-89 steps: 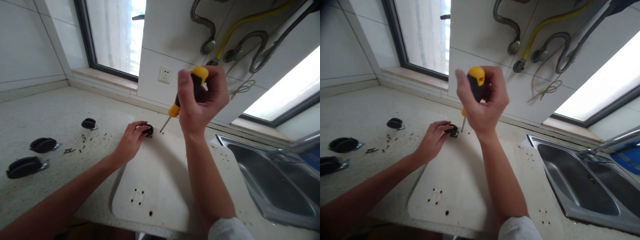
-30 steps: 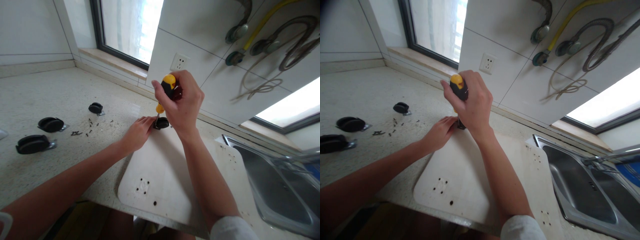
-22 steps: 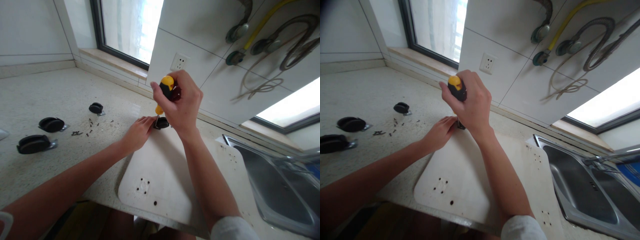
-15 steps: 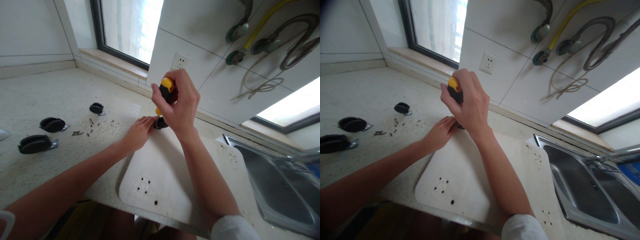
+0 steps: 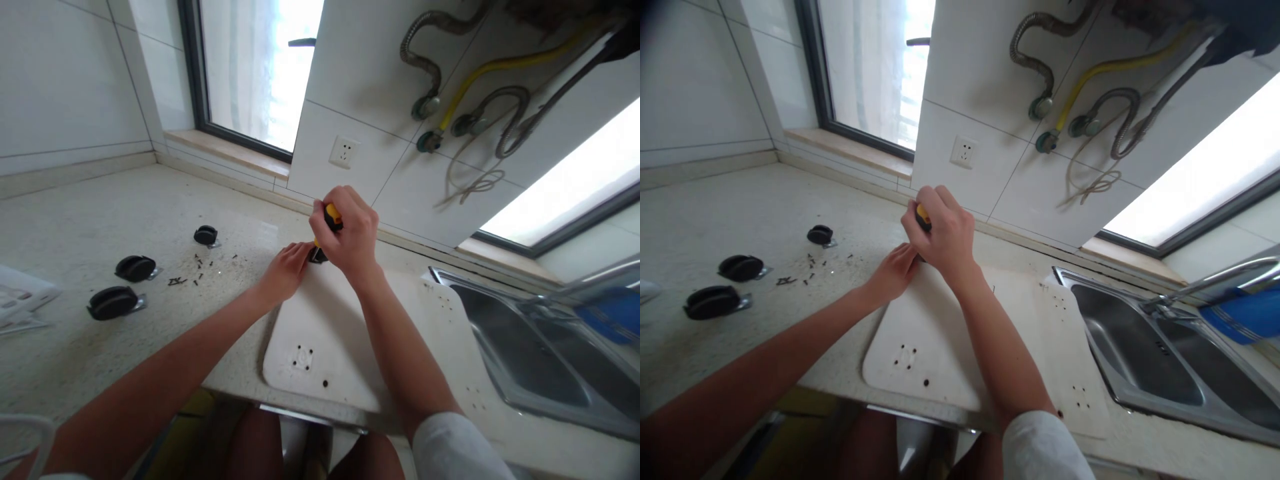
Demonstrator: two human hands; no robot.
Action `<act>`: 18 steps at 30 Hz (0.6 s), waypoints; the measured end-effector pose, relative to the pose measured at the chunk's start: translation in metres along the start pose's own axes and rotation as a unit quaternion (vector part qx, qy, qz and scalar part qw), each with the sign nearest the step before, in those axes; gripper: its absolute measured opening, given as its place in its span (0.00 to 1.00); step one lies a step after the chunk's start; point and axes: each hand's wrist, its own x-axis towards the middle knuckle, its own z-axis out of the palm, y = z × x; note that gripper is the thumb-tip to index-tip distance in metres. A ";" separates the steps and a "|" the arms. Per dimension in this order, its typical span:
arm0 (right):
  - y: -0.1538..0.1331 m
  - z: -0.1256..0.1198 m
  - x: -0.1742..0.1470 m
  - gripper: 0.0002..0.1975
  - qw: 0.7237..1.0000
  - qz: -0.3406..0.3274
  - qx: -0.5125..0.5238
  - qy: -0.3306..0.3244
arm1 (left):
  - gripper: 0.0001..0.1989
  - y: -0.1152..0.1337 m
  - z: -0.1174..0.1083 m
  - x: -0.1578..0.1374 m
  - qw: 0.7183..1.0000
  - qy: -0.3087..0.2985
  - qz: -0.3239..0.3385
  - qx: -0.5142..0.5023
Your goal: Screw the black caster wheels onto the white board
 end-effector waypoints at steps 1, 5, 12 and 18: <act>-0.003 0.001 -0.004 0.12 1.000 0.012 -0.011 -0.016 | 0.19 -0.002 0.002 0.000 1.000 -0.006 -0.008 0.002; -0.010 -0.006 -0.011 0.16 0.992 0.033 -0.048 -0.113 | 0.19 -0.009 0.009 -0.002 0.999 -0.011 -0.036 0.004; -0.018 -0.041 -0.005 0.18 0.959 0.049 -0.128 -0.248 | 0.22 -0.011 0.011 0.000 0.998 0.004 -0.049 -0.024; -0.037 -0.060 0.007 0.16 0.926 0.064 -0.179 -0.325 | 0.17 -0.006 0.008 0.009 0.994 0.026 -0.069 -0.080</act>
